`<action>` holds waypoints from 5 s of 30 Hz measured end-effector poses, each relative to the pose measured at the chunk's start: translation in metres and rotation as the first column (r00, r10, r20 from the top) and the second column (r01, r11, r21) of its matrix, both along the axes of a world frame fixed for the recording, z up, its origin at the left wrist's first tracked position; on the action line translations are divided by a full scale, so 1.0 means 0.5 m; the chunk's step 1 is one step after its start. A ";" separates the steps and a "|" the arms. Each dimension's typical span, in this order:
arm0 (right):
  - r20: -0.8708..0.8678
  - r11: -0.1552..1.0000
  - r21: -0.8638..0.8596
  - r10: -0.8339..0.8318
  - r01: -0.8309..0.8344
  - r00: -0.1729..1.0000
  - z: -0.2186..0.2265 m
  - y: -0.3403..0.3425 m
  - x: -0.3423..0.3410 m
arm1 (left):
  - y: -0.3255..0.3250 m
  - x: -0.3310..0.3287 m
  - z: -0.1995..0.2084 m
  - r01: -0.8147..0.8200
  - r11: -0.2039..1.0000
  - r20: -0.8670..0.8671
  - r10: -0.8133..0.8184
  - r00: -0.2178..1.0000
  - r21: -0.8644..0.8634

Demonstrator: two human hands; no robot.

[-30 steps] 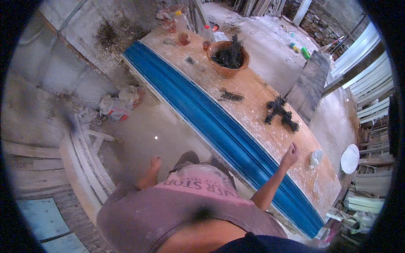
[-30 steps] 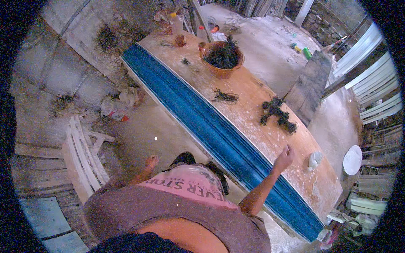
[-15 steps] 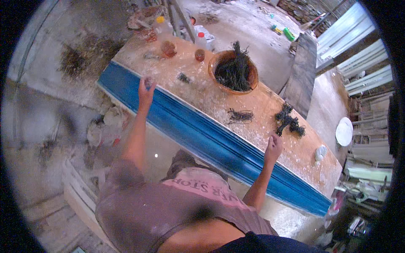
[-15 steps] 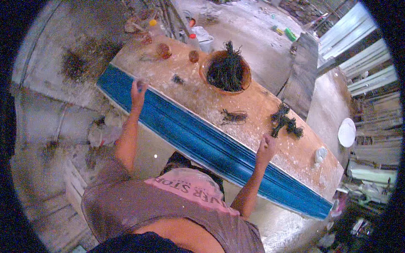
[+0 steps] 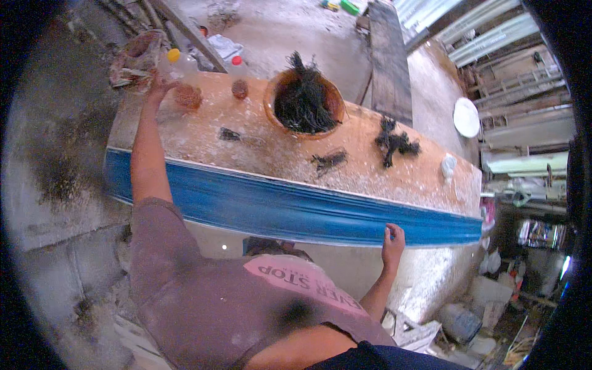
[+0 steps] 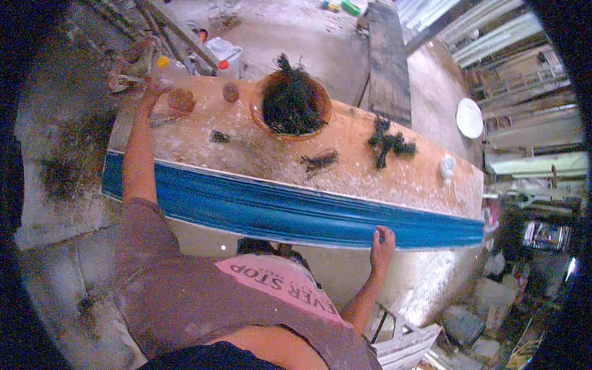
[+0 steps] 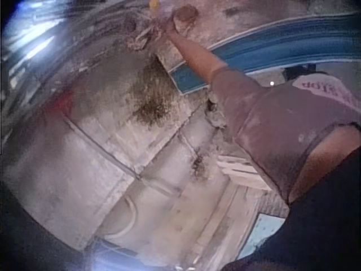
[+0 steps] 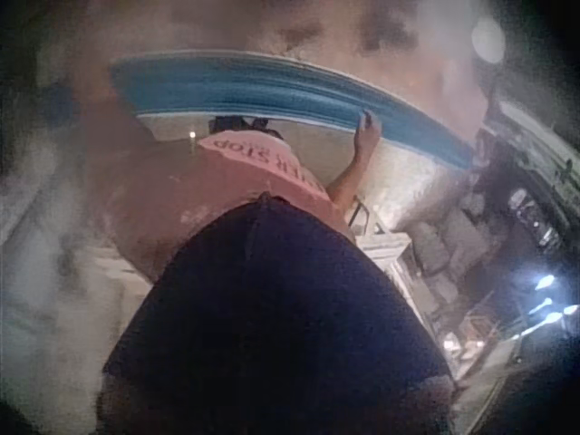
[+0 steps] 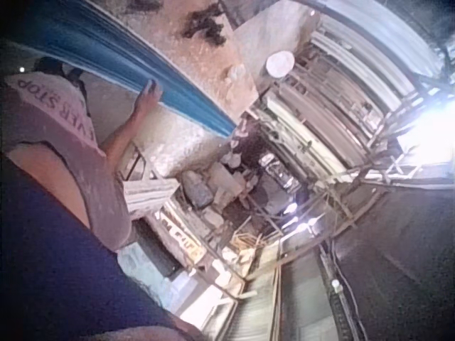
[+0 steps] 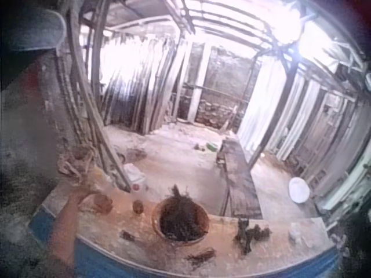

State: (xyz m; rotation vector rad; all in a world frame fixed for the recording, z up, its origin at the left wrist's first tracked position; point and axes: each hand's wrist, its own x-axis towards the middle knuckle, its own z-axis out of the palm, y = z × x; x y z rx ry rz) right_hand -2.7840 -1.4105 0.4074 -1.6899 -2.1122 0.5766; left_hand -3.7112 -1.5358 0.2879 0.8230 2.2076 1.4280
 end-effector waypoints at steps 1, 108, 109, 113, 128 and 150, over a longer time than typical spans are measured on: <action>0.027 1.000 -0.030 -0.006 0.006 1.000 0.002 -0.010 0.004 | 0.003 0.009 0.005 0.011 0.999 -0.018 -0.011 1.000 -0.032; -0.644 -0.672 0.032 -0.580 0.740 -0.499 0.079 -1.650 1.574 | -0.993 3.959 0.469 -0.520 -0.619 -0.013 0.651 -0.759 -0.588; -0.631 -0.778 -0.157 -0.395 0.609 -0.668 0.014 -1.664 1.559 | -0.988 3.963 0.458 -0.512 -0.650 -0.037 0.638 -0.769 -0.561; -0.191 -0.866 -0.497 0.046 0.056 -0.981 -0.053 -1.645 1.600 | -1.003 3.945 0.473 -0.492 -0.647 -0.018 0.616 -0.788 -0.583; -0.173 -0.866 -0.498 0.065 0.030 -0.983 -0.116 -1.560 1.408 | -1.103 3.896 0.481 -0.414 -0.572 -0.200 0.725 -0.659 -0.708; -0.357 -0.914 -0.392 0.252 -0.101 -0.899 -0.088 -1.562 1.401 | -1.168 3.831 0.481 -0.417 -0.466 -0.201 0.818 -0.539 -0.781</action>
